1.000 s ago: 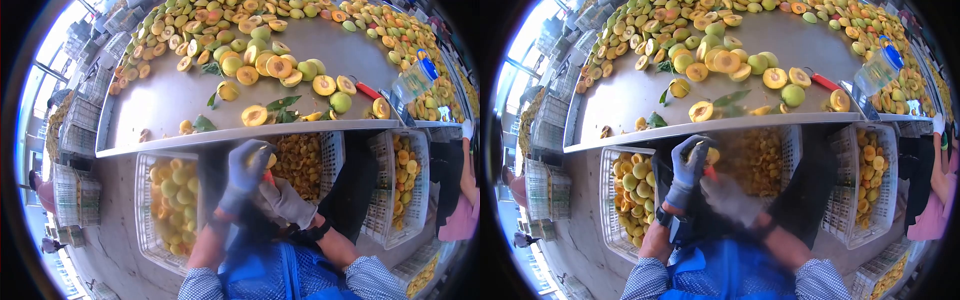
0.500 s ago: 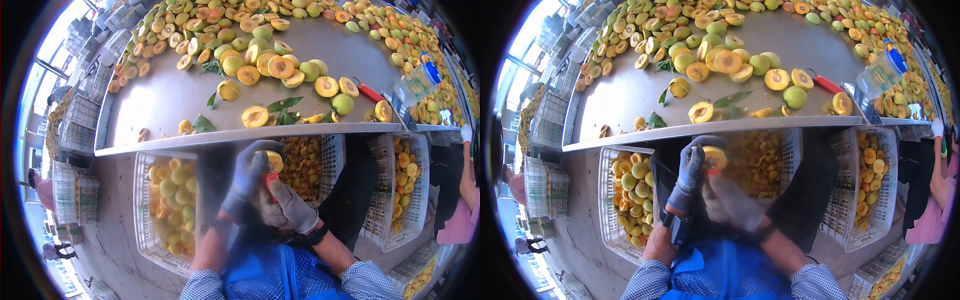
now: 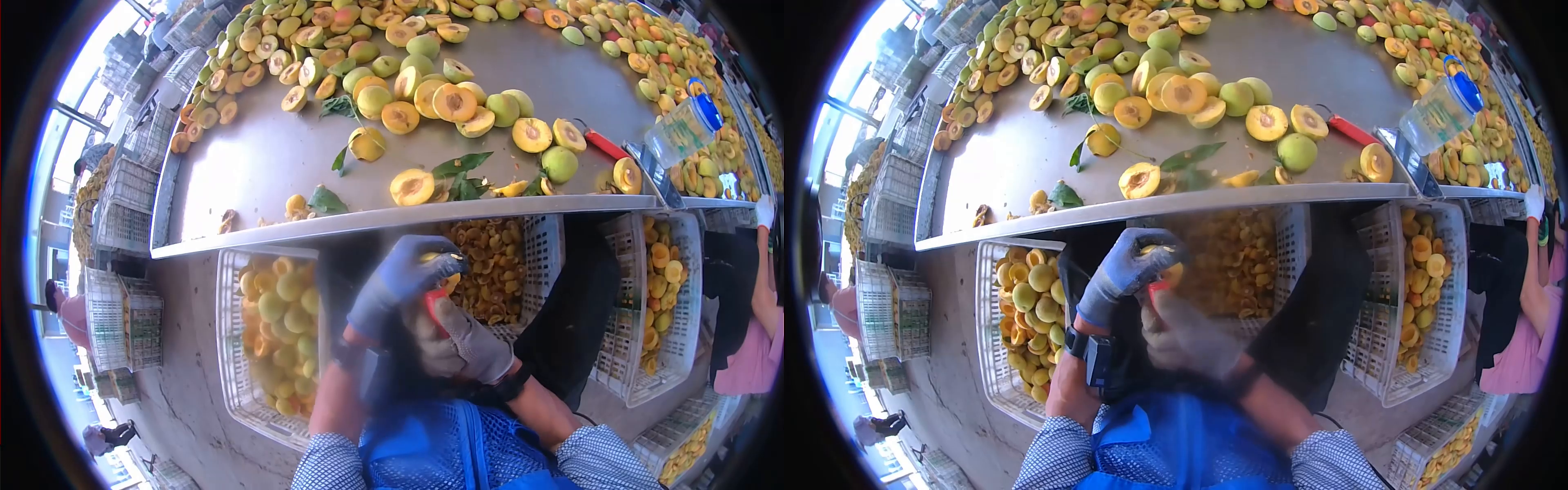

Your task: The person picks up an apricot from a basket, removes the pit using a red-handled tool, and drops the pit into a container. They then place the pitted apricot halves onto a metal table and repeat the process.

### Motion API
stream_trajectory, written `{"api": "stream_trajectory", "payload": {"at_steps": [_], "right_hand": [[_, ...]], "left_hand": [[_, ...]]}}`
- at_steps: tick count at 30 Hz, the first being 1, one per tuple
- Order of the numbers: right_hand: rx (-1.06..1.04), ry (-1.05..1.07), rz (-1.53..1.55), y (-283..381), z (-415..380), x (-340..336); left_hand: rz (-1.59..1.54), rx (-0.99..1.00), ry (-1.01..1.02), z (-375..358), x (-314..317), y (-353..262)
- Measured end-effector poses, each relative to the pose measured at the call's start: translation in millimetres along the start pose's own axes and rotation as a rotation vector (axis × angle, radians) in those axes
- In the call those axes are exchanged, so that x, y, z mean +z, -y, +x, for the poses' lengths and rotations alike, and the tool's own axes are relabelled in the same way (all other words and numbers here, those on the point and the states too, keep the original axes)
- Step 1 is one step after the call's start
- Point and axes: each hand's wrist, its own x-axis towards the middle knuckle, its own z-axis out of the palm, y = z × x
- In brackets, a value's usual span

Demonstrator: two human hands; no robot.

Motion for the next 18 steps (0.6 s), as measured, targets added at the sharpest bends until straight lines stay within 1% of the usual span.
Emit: {"api": "stream_trajectory", "payload": {"at_steps": [1,2,4,6,8,9,10,11,12,13,14,15,16,17,18], "right_hand": [[0.039,0.093,0.168,0,2,-2],[0.043,0.091,0.169,-1,2,-2],[-0.128,-0.075,-0.133,-4,2,2],[-0.106,-0.125,-0.175,-1,-1,2],[-0.1,-0.166,-0.218,2,0,5],[-0.09,-0.211,-0.247,2,-1,8],[-0.08,-0.257,-0.277,2,-2,10],[-0.08,-0.258,-0.281,2,-1,11],[-0.078,-0.331,-0.279,1,1,12],[-0.074,-0.405,-0.271,-1,1,13],[-0.073,-0.404,-0.27,-1,-1,8],[-0.039,-0.273,-0.218,1,-3,-1],[-0.003,-0.143,-0.171,2,-4,-7],[-0.001,-0.142,-0.172,1,-4,-10],[-0.028,-0.095,-0.22,0,-4,-12]], "left_hand": [[-0.026,0.111,0.023,2,-1,6],[-0.053,0.221,0.045,4,-1,10],[-0.057,0.223,0.028,4,1,14],[-0.067,0.222,0.003,2,7,19],[0.027,0.26,-0.129,3,12,22],[0.027,0.259,-0.127,2,13,21],[0.073,0.191,-0.154,1,15,18],[0.119,0.127,-0.184,1,15,15],[0.117,0.131,-0.19,2,14,15],[0.075,0.067,-0.159,1,13,16],[0.037,0.004,-0.125,0,11,16],[0.041,0.005,-0.124,0,9,19],[-0.006,0.008,-0.069,0,7,24],[-0.055,0.008,-0.016,0,7,29],[-0.055,0.007,-0.014,0,9,35]]}}
